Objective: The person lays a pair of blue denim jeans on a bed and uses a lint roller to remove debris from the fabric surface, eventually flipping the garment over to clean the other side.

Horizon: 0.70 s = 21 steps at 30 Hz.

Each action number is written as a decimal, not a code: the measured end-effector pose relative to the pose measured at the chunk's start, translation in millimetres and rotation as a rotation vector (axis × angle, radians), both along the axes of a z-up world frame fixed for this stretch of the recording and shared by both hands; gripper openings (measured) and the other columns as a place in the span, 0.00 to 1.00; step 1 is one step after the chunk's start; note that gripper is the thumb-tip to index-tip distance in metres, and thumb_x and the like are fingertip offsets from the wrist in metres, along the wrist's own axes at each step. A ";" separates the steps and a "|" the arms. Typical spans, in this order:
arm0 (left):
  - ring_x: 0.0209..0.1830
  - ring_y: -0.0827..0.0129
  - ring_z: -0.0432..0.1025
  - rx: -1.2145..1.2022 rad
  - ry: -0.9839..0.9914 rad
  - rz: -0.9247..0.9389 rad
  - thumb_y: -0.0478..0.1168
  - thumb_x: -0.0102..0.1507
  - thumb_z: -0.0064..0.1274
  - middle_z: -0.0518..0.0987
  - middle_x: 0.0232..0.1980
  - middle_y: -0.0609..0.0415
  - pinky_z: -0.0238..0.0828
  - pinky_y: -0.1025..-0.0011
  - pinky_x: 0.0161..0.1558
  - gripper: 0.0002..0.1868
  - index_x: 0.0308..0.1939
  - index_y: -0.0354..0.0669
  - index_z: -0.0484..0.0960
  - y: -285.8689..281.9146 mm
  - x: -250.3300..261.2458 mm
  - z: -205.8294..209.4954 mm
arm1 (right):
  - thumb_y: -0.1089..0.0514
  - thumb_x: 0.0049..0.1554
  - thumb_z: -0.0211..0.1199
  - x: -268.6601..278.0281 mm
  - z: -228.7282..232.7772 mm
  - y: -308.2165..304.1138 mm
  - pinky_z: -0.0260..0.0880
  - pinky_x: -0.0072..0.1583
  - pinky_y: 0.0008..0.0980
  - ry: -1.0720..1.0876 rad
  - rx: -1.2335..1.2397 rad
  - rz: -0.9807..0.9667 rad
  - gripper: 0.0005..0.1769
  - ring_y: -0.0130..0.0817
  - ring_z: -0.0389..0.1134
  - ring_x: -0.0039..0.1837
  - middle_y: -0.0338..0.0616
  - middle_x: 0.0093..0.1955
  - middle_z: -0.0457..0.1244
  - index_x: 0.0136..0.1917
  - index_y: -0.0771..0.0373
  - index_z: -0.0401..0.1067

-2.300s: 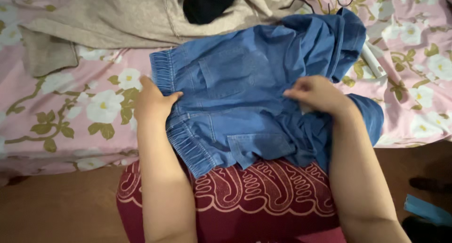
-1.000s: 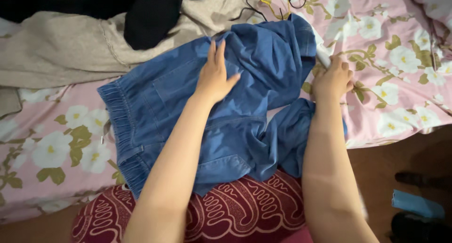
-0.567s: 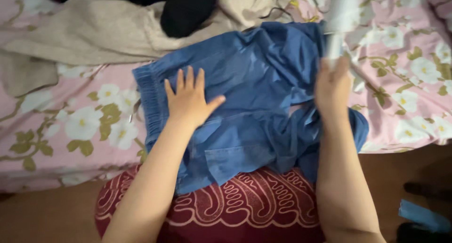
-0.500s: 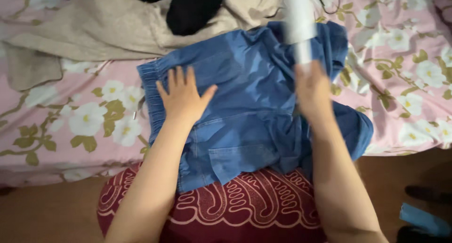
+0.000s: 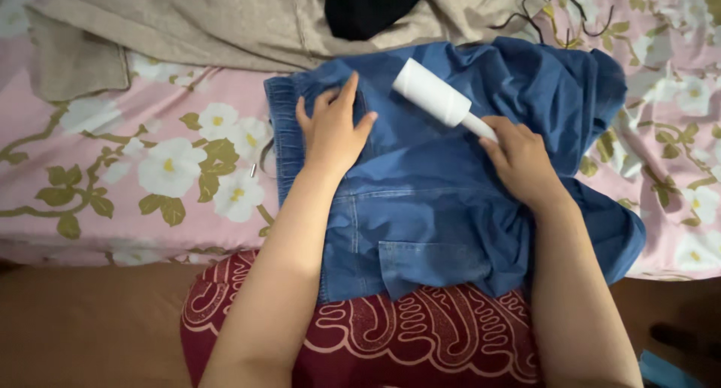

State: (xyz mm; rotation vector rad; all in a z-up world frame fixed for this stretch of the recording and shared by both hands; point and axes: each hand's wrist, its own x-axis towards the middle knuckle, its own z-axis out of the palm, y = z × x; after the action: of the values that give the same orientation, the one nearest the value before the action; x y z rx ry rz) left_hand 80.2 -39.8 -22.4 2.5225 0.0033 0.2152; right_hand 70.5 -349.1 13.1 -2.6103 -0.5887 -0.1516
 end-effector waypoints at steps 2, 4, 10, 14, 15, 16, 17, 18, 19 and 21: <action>0.72 0.54 0.59 0.006 -0.120 0.004 0.52 0.59 0.63 0.73 0.68 0.50 0.32 0.31 0.70 0.41 0.73 0.47 0.65 5.6 6.7 -12.2 | 0.55 0.64 0.58 2.8 -2.4 4.1 0.60 0.62 0.51 0.002 -0.075 0.026 0.16 0.52 0.67 0.56 0.52 0.50 0.67 0.64 0.59 0.71; 0.76 0.52 0.55 0.082 -0.090 0.051 0.52 0.59 0.63 0.71 0.71 0.52 0.27 0.26 0.69 0.42 0.73 0.49 0.62 11.7 11.1 -19.0 | 0.54 0.63 0.58 -0.5 -3.3 12.4 0.57 0.64 0.54 -0.016 -0.135 0.065 0.16 0.50 0.67 0.55 0.51 0.48 0.68 0.63 0.58 0.72; 0.77 0.54 0.54 0.212 -0.019 -0.021 0.49 0.52 0.67 0.68 0.73 0.54 0.26 0.25 0.67 0.50 0.75 0.52 0.58 19.1 -5.1 -8.9 | 0.58 0.62 0.56 -13.3 -0.6 46.4 0.63 0.59 0.56 -0.172 -0.306 -0.034 0.10 0.56 0.68 0.51 0.56 0.45 0.66 0.55 0.64 0.65; 0.74 0.53 0.56 0.057 0.088 -0.076 0.48 0.55 0.67 0.71 0.69 0.52 0.31 0.25 0.68 0.51 0.77 0.48 0.54 14.5 -7.7 1.1 | 0.59 0.64 0.54 -17.7 -5.3 56.1 0.64 0.47 0.59 -0.076 -0.047 -0.166 0.11 0.66 0.67 0.44 0.65 0.43 0.65 0.56 0.68 0.62; 0.72 0.54 0.60 -0.012 0.073 -0.091 0.49 0.55 0.68 0.72 0.67 0.49 0.38 0.28 0.67 0.50 0.75 0.49 0.55 10.0 -6.2 -0.4 | 0.60 0.64 0.53 -13.8 -7.5 55.0 0.64 0.46 0.60 -0.052 -0.014 -0.179 0.11 0.67 0.67 0.43 0.65 0.41 0.65 0.57 0.68 0.62; 0.69 0.54 0.64 -0.080 0.054 -0.105 0.50 0.56 0.68 0.73 0.65 0.46 0.44 0.31 0.66 0.48 0.74 0.49 0.57 6.1 -3.0 -4.2 | 0.60 0.65 0.52 -10.5 -11.4 54.1 0.63 0.46 0.61 -0.032 0.020 -0.191 0.11 0.68 0.67 0.42 0.66 0.39 0.65 0.58 0.69 0.61; 0.65 0.56 0.69 -0.288 -0.003 -0.098 0.48 0.58 0.66 0.76 0.62 0.46 0.55 0.42 0.63 0.44 0.73 0.47 0.59 2.2 0.5 -10.7 | 0.60 0.64 0.52 -9.4 -18.3 54.8 0.64 0.46 0.61 -0.017 0.039 -0.175 0.11 0.69 0.67 0.43 0.67 0.40 0.65 0.57 0.68 0.62; 0.61 0.57 0.74 -0.495 -0.058 -0.089 0.46 0.59 0.64 0.79 0.59 0.46 0.65 0.52 0.60 0.40 0.71 0.44 0.61 -2.1 4.0 -19.7 | 0.59 0.64 0.52 -9.0 -27.1 56.8 0.64 0.47 0.61 -0.001 0.059 -0.159 0.11 0.69 0.67 0.44 0.68 0.41 0.65 0.57 0.67 0.64; 0.57 0.59 0.78 -0.701 -0.114 -0.079 0.43 0.61 0.62 0.82 0.57 0.46 0.76 0.62 0.56 0.36 0.70 0.42 0.64 -5.9 8.3 -30.4 | 0.59 0.64 0.52 -8.6 -35.3 57.7 0.64 0.47 0.61 0.015 0.078 -0.143 0.11 0.69 0.67 0.45 0.69 0.41 0.65 0.57 0.67 0.65; 0.44 0.62 0.76 -1.261 0.132 0.070 0.40 0.60 0.56 0.82 0.49 0.46 0.73 0.65 0.43 0.32 0.68 0.38 0.65 -12.4 23.5 -52.9 | 0.58 0.65 0.51 -1.5 -47.7 57.6 0.65 0.47 0.59 0.087 0.066 -0.223 0.10 0.67 0.68 0.44 0.65 0.40 0.66 0.55 0.66 0.67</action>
State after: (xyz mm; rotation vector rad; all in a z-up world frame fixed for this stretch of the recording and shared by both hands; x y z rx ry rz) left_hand 103.7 -52.3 -75.3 1.2729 0.2107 0.0340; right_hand 69.0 -291.5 -34.6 -2.5968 -0.2570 -0.1245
